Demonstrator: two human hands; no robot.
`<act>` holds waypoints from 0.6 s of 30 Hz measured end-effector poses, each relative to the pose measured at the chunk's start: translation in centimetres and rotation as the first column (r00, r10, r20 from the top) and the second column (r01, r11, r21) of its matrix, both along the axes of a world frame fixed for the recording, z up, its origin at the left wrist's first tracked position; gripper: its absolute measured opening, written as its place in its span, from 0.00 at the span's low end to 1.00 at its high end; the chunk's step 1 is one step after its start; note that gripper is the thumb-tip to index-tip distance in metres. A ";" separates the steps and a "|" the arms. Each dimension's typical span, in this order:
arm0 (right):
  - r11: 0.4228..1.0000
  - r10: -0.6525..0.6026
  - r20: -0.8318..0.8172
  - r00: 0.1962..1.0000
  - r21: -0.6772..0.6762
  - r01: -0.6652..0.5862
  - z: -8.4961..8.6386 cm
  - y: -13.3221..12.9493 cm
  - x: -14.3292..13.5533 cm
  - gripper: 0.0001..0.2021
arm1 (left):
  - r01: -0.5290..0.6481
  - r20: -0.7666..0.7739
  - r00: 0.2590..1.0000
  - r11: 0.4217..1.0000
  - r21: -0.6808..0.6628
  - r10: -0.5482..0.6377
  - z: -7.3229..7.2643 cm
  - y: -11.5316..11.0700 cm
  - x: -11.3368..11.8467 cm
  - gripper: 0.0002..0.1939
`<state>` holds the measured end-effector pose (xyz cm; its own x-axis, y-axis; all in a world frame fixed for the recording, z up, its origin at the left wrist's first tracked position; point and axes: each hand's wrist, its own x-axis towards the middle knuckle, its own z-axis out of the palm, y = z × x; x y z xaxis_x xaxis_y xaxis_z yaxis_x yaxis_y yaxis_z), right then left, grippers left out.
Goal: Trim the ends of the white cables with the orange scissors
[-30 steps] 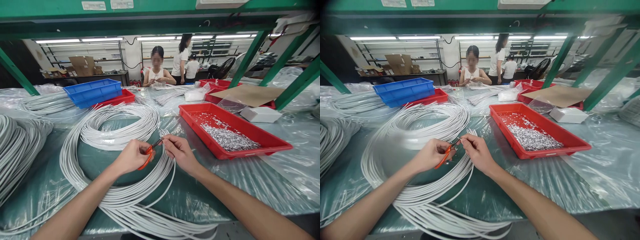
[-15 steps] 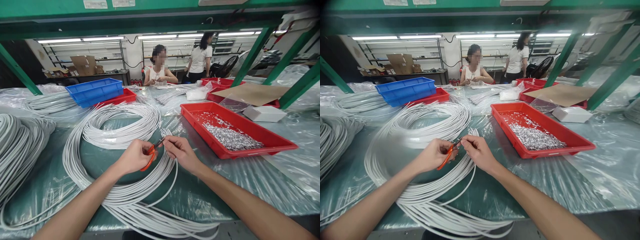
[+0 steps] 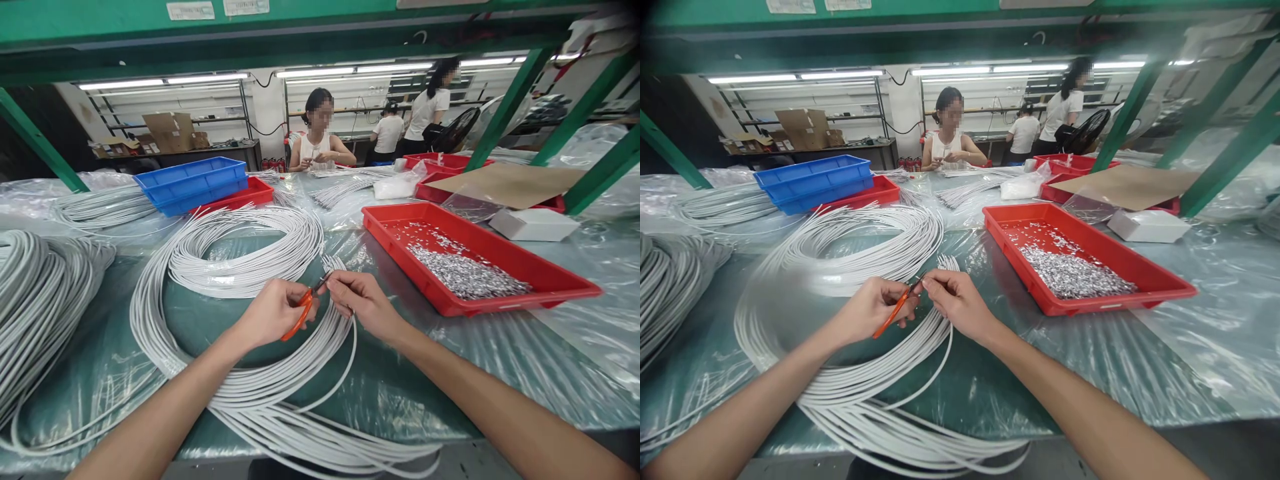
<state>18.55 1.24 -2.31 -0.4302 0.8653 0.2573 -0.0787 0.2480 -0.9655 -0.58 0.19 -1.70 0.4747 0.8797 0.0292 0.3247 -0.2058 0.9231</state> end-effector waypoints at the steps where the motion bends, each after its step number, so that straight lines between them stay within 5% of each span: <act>1: 1.000 0.002 -0.006 1.000 -0.002 -0.002 0.0 0.0 0.0 0.17 | -0.005 0.008 1.000 1.000 -0.008 0.005 0.0 0.0 0.0 0.06; 9: 0.999 -0.046 0.017 0.999 -0.012 0.047 0.6 0.0 0.2 0.17 | -0.022 -0.010 1.000 0.999 -0.025 0.022 0.4 -0.1 0.1 0.06; 18: 0.971 -0.171 0.025 0.985 0.176 0.164 0.3 0.2 0.3 0.12 | -0.019 -0.014 1.000 0.995 -0.093 0.018 1.0 -0.2 0.4 0.09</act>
